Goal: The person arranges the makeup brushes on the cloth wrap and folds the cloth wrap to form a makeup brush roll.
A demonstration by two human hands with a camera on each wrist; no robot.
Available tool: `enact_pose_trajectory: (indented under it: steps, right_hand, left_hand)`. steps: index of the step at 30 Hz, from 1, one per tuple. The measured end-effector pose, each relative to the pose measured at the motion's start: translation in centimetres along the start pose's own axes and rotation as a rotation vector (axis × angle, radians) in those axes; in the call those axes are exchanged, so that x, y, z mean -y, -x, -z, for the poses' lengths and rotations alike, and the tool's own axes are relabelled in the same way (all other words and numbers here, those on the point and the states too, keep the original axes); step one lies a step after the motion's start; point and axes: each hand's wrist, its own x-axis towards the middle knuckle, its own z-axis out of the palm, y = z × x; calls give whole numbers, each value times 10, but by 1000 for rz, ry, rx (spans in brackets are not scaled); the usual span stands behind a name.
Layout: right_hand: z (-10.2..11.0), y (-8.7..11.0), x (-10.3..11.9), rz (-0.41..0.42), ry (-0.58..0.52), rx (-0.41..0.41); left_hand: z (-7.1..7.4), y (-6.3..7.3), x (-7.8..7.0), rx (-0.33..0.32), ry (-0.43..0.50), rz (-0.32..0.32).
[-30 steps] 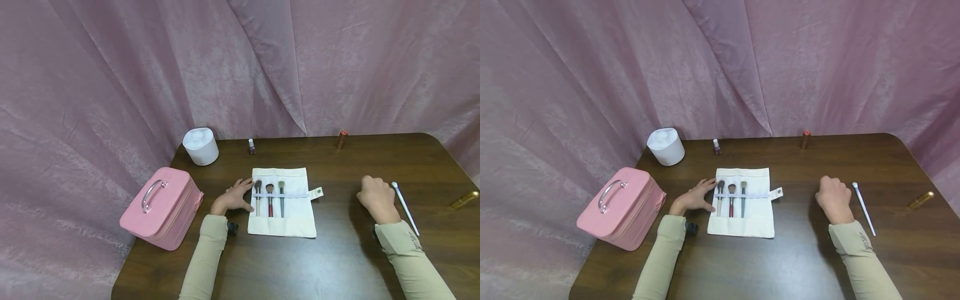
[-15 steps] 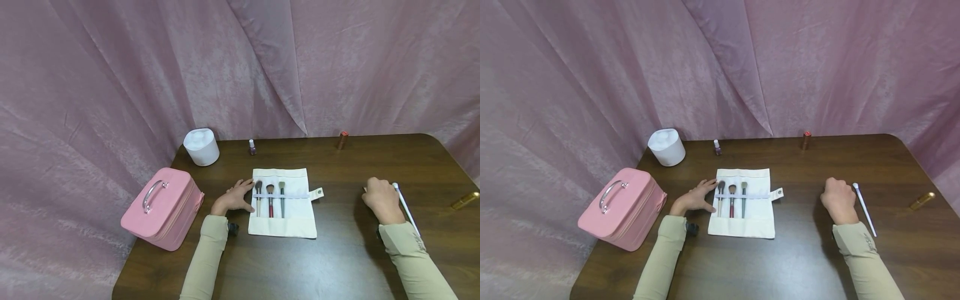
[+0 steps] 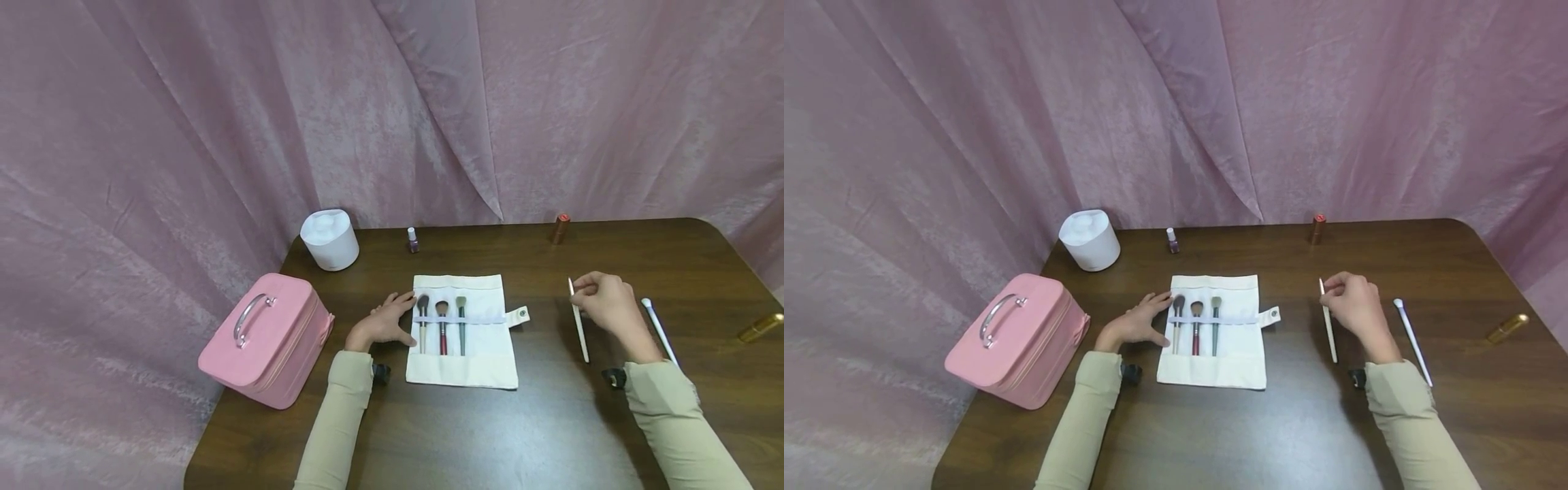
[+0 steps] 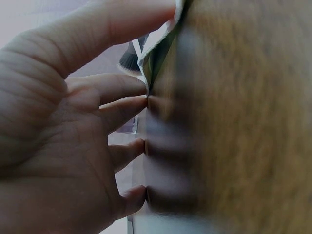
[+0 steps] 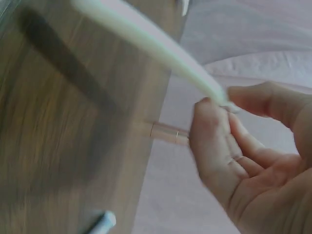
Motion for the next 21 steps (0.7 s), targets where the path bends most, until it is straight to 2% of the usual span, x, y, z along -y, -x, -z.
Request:
enact_pose_trajectory:
  steps: [9, 13, 17, 21]
  right_hand:
    - [-3, -5, 18, -29, -451, -24]
    - [-6, -9, 30, -56, -717, -32]
    - [-14, -19, 45, -80, -956, -88]
    - [-28, -28, 60, -107, -1072, -179]
  left_hand:
    - [0, 0, -1, 6, -11, 3]
    - [0, 1, -2, 11, -1, 6]
    - [0, 1, -2, 5, 6, 13]
    - [0, 0, -1, 0, 4, 7]
